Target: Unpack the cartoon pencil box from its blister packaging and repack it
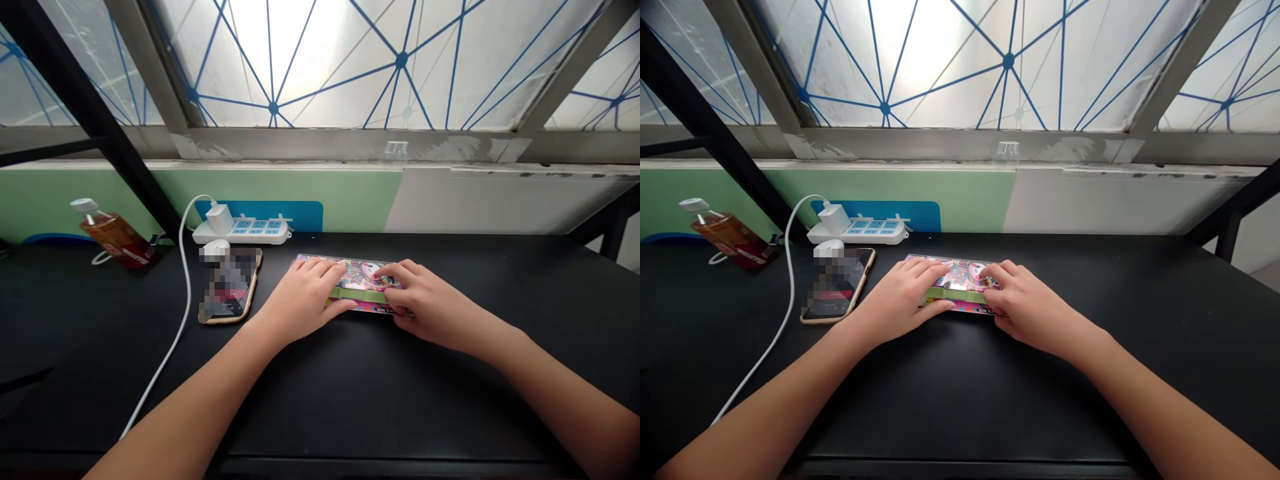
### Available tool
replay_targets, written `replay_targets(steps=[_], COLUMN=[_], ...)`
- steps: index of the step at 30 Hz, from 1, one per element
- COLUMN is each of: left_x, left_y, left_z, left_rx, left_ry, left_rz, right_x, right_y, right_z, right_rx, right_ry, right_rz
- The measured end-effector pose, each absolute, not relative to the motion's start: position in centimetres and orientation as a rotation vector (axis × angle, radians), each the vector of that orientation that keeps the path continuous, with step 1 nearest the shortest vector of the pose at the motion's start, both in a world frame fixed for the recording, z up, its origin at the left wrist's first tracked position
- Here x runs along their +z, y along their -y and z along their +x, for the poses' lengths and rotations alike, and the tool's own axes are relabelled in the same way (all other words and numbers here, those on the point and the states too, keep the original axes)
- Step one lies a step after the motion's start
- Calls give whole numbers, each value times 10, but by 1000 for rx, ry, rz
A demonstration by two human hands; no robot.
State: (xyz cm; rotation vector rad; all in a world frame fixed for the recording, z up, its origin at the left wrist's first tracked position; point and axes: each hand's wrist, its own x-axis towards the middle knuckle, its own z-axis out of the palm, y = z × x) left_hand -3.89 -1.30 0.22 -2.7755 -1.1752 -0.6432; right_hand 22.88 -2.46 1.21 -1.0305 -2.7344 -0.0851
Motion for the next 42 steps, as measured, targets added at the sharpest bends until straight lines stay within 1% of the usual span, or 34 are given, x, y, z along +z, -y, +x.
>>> replay_targets(steps=[8,13,17,21,24,28,34,38,42], left_x=[17,31,17,-10,-21,-19,-12,-13,-15], left_y=[22,38,38,34,34,30,12,3,-2], left_z=[-23,28,45,33,22,4,-49,-64,-58], left_rx=[-544,-524,-669,-676,-650,-617,-542,-518,-554], left_ry=[1328,1111,1064,1017,1043,1055,1084,1219,1190], left_rz=[-2772,-2894,-2813,-2813,-2833,-2880,-2821,-2738,-2740], right_x=[6,7,10,10,8,8,11,14,20], right_y=[27,26,21,15,14,15,17,18,12], right_z=[226,226,231,238,239,238,235,236,244], right_rx=[-61,4,37,46,52,44,51,147,392], right_ry=[2734,2671,2634,2672,2681,2671,2671,2682,2603], right_rz=[-1055,-1064,-1043,-1048,-1071,-1065,-1087,-1137,-1181])
